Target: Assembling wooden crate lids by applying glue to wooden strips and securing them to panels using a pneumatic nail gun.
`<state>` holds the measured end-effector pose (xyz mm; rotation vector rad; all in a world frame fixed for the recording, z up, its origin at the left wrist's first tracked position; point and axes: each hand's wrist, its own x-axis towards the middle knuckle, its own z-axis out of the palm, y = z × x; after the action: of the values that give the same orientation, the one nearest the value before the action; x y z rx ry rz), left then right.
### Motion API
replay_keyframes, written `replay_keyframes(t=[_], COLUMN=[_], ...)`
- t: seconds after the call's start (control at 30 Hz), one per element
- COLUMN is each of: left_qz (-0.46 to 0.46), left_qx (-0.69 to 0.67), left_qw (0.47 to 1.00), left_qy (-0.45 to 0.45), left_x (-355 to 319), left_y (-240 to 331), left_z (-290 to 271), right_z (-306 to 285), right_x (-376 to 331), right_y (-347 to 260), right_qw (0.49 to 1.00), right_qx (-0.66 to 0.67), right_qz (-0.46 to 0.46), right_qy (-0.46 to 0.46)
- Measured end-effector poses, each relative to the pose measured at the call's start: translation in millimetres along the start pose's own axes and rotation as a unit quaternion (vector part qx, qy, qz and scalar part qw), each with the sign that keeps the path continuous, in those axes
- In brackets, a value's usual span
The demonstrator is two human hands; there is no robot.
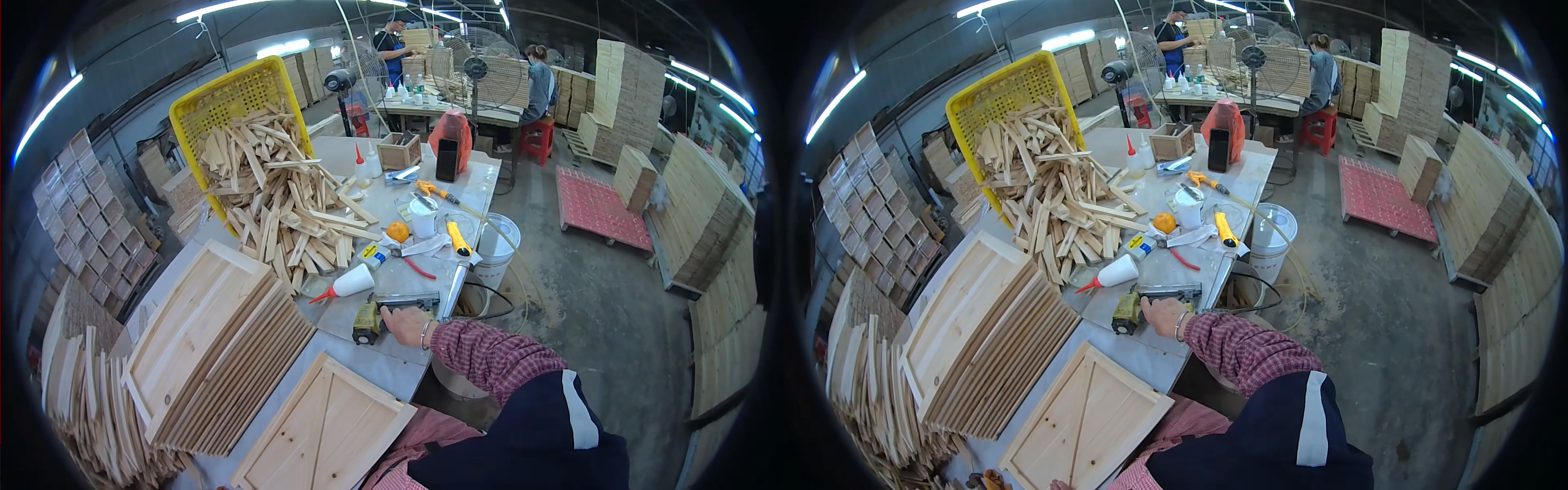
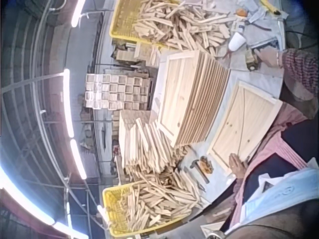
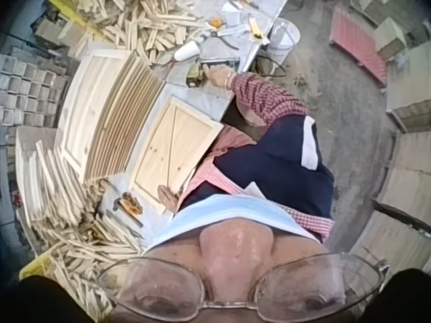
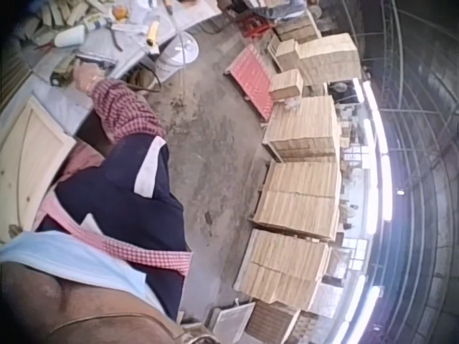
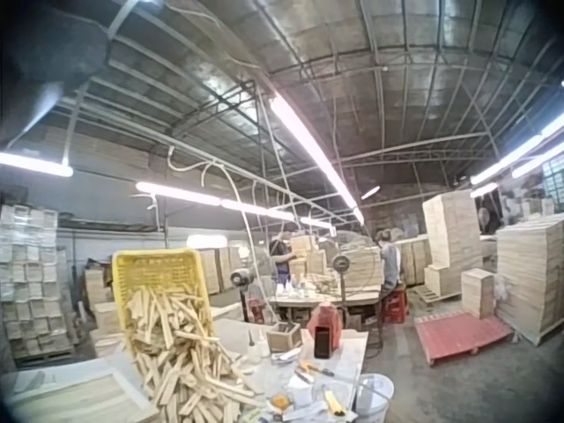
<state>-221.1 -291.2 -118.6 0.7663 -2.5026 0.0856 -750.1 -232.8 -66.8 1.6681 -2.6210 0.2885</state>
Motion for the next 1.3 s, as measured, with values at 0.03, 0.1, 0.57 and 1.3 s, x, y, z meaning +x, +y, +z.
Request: replay_keyframes(t=[0.03, 0.1, 0.57, 1.3], left_qz=[0.004, -0.008, -0.113, -0.141], left_qx=[0.000, -0.006, -0.018, -0.015], left_qw=[1.000, 1.000, 0.990, 0.988], left_qy=[0.004, 0.006, -0.081, -0.066], left_x=[0.5, 1.6, 7.4, 17.7], left_y=[0.8, 4.0, 14.2, 12.9], left_z=[0.1, -0.2, -8.4, -5.9], right_z=[-4.4, -14.4, -87.7, -88.5], right_x=[-0.3, -2.3, -19.7, 30.3], right_y=[0.0, -2.9, -63.1, -127.2], right_qw=[1.000, 1.000, 0.949, 0.886], right_qx=[-0.002, 0.005, 0.282, 0.337], right_qz=[-0.010, -0.004, 0.030, 0.128], right_qy=[-0.003, -0.021, -0.136, -0.290])
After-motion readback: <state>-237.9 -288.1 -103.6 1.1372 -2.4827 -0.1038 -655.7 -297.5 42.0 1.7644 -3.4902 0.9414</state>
